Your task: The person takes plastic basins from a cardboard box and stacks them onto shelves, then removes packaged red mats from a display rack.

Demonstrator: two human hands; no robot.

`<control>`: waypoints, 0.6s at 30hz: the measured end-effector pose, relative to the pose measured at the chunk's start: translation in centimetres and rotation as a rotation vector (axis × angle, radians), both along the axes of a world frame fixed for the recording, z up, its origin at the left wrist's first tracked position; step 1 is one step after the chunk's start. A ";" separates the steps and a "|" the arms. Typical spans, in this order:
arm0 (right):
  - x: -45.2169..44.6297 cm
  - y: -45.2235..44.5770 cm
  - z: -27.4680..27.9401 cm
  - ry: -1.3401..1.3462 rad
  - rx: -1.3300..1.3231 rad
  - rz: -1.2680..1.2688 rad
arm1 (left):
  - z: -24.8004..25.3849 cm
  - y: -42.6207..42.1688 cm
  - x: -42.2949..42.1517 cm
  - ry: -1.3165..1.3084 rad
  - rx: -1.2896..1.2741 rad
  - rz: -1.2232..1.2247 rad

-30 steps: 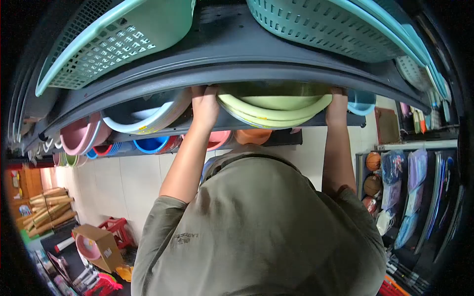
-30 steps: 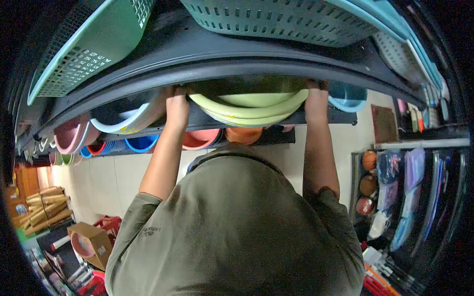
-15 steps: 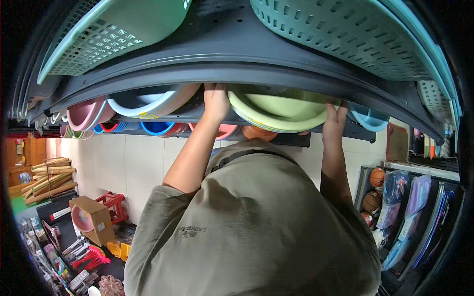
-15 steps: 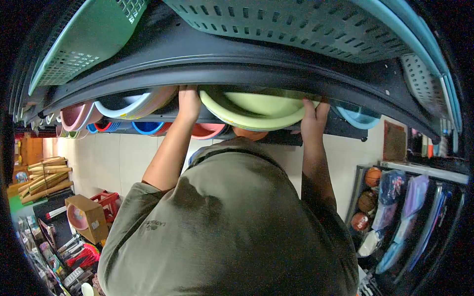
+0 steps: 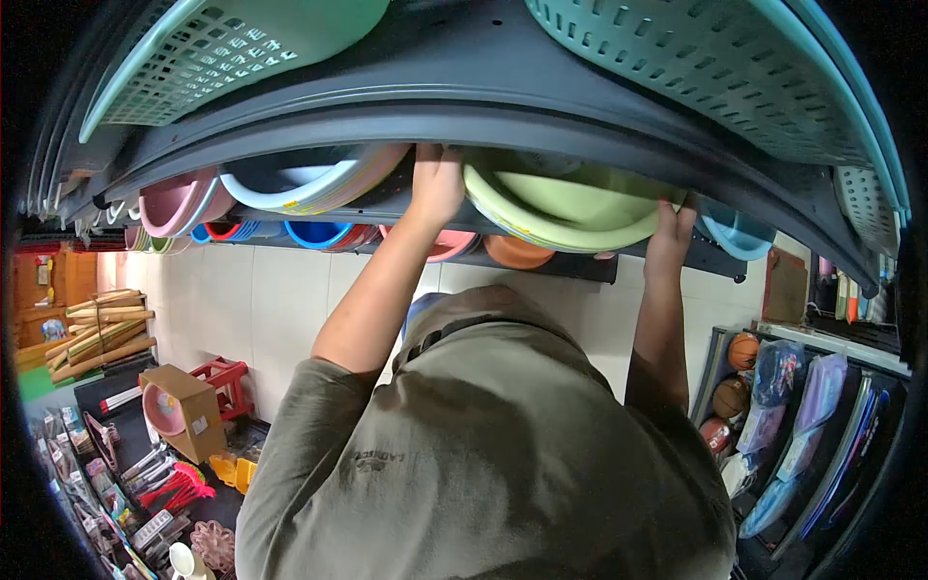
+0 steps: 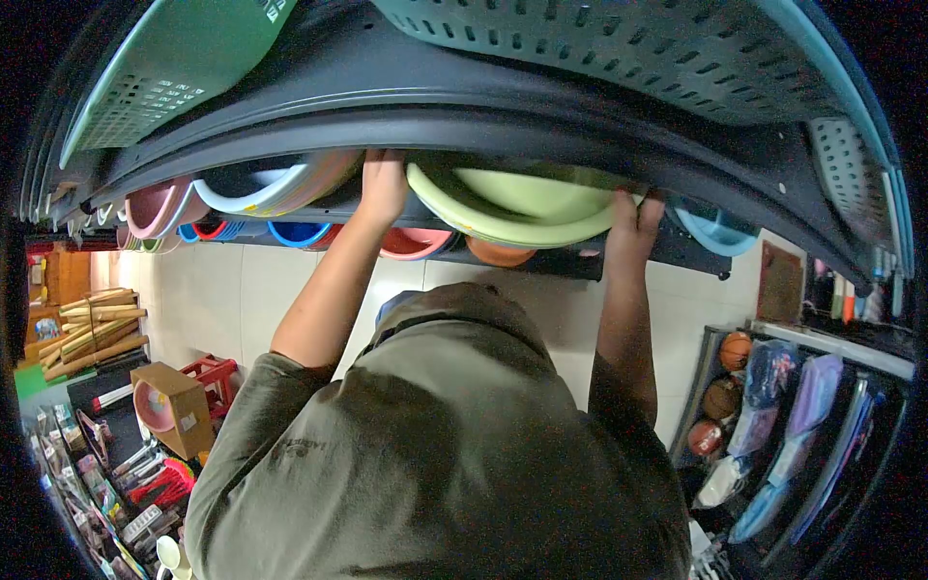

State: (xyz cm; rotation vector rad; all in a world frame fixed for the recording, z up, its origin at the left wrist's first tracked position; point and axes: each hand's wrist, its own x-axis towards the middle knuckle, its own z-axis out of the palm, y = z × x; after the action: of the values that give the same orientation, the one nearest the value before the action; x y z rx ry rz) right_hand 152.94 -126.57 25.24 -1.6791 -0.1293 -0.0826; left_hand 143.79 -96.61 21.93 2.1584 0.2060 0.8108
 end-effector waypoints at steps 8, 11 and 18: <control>4.3 -5.9 -6.8 0.038 -0.054 0.072 | 1.8 0.9 -1.7 0.398 0.188 -0.109; 0.0 -2.7 -3.3 0.185 0.395 0.024 | 2.2 0.1 -6.3 0.087 -0.321 -0.088; -11.4 0.0 -14.6 0.545 0.274 -0.098 | -11.6 7.1 -31.2 0.762 -0.525 -0.212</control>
State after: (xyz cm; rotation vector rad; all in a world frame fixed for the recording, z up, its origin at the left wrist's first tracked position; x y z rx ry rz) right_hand 141.54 -126.53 10.61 -1.3807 0.3601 0.2731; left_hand 112.57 -89.54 10.36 1.8352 0.5002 -0.2100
